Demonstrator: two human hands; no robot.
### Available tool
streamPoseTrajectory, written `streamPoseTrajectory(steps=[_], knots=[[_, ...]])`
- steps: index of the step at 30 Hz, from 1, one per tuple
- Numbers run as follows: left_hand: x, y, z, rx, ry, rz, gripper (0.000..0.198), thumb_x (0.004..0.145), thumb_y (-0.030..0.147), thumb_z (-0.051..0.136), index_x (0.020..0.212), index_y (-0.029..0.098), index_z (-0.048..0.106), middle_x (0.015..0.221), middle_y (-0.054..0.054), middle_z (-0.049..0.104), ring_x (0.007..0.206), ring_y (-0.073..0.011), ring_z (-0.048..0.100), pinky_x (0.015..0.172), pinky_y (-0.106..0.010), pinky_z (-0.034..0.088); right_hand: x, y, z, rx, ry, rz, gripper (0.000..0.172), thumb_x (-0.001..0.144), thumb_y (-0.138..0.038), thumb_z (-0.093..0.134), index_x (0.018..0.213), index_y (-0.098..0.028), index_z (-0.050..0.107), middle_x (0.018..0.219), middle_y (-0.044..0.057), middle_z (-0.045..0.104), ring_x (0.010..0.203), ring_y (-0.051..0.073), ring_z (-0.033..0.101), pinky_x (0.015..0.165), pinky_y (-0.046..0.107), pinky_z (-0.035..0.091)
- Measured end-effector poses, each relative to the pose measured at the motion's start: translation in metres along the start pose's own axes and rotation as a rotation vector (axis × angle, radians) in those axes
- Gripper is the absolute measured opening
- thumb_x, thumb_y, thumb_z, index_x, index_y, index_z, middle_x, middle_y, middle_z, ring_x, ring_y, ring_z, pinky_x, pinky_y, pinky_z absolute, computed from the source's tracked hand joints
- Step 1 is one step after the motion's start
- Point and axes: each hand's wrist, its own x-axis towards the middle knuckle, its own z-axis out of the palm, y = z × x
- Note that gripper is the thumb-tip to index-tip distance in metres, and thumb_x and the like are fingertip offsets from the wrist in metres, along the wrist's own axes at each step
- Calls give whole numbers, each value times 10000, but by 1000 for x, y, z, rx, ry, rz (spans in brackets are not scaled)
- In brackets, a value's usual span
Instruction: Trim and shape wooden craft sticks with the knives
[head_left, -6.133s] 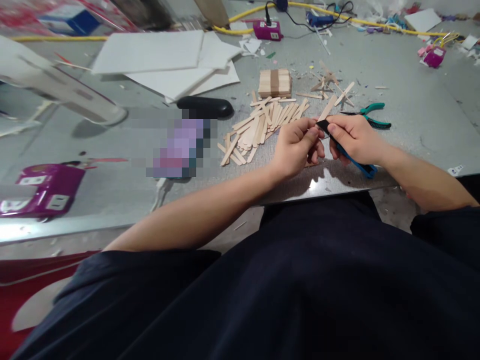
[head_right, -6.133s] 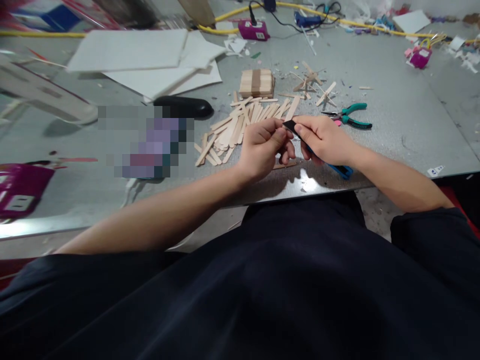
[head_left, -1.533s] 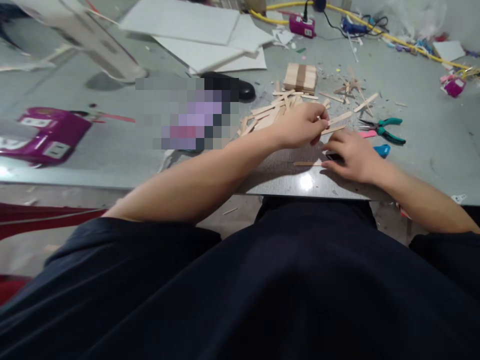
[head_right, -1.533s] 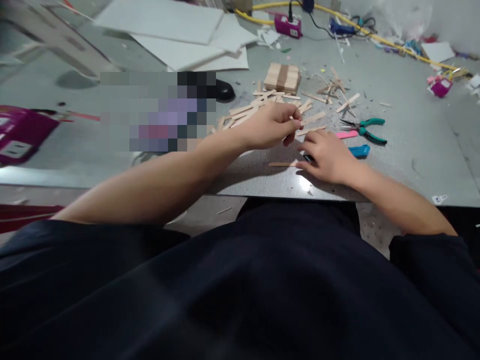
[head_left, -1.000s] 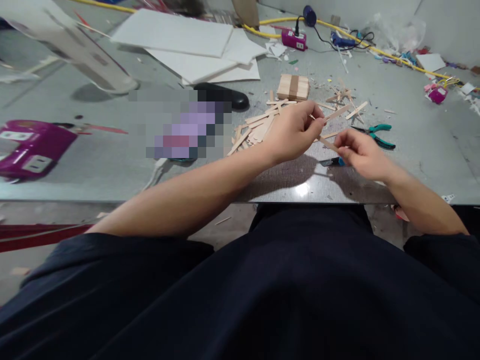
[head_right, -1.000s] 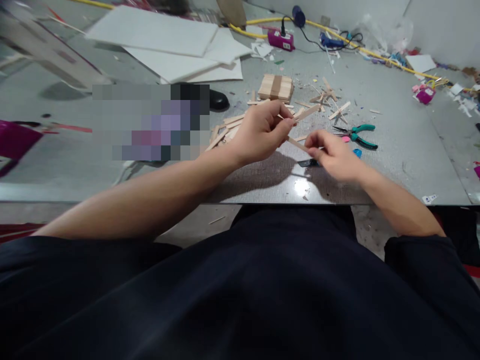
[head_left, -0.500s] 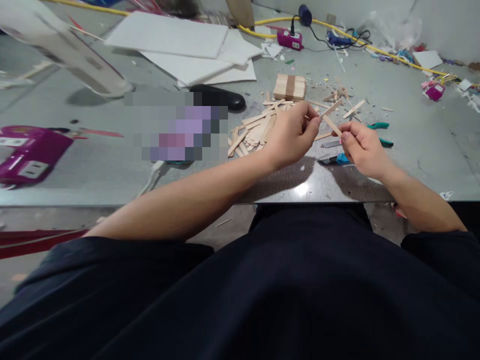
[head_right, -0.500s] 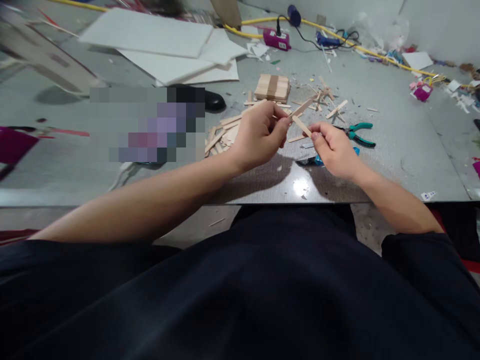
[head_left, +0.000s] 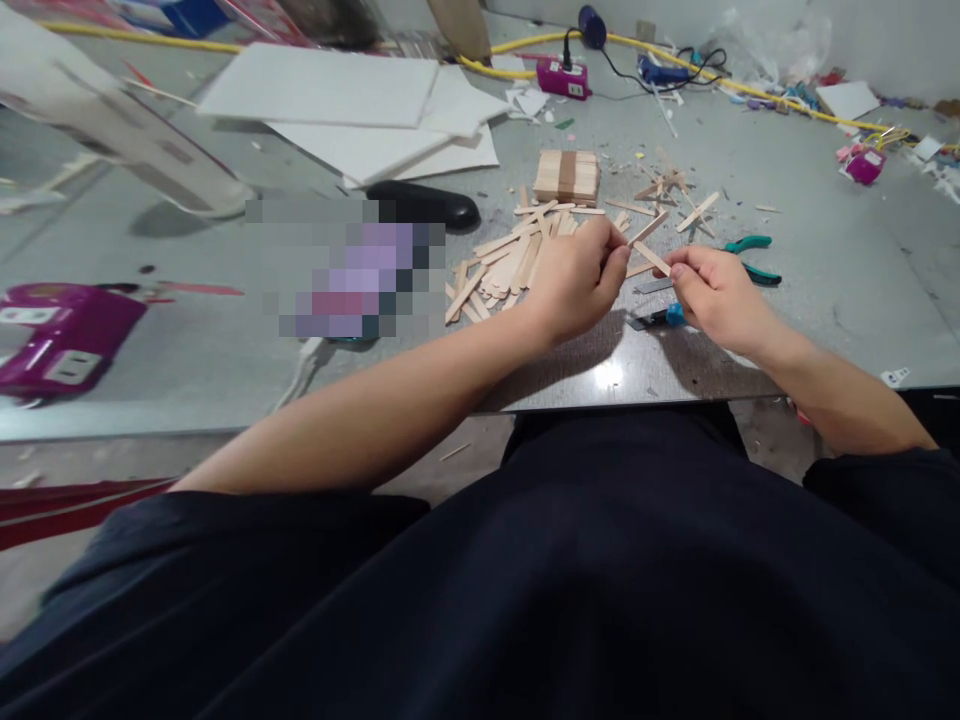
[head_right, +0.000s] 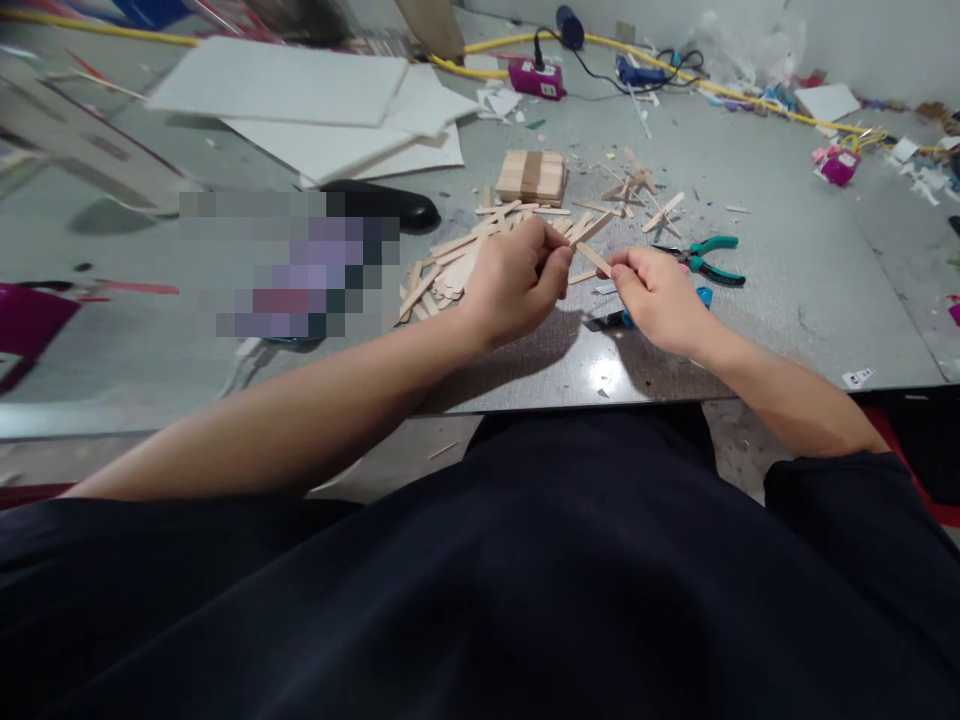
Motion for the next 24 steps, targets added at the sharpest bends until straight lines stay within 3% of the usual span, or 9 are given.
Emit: streamPoseTrajectory(steps=[3,8,15,20,24], knots=[[-1,-4,1,7,-12,4,39,1158,323,706,1143,288,700,856,-31,725,923,-284,753,954,-434,581,1,-4,5,92,101,49,233,1224,-497,601,1142,-293,680,801,-11,486,708,228,464,621,390,400],[-1,-8,5,-46,-27,-40,101,1194,363,702,1122,305,660,823,-21,738,859,-277,756,906,-426,594,3,-7,9,71,92,95,231,1238,-441,593,1124,-291,727,765,-10,485,679,231,465,648,409,417],[3,-12,9,-134,-41,-92,86,1198,286,609,1115,308,619,727,23,700,728,-228,705,861,-405,576,9,-1,10,47,106,140,347,1262,-619,643,1170,-305,759,740,-20,475,689,245,511,682,421,465],[7,-14,9,-195,-46,-119,88,1175,316,648,1093,313,616,702,28,691,683,-215,683,751,-378,528,9,-3,10,79,100,105,245,1264,-429,579,1143,-291,741,755,-16,492,723,247,507,719,417,454],[18,-21,-1,-386,-70,-208,151,1171,341,644,1029,318,599,667,26,659,568,-181,551,617,-353,455,2,-11,6,-148,53,16,222,1216,-334,591,1028,-282,696,803,15,620,772,250,575,779,420,455]])
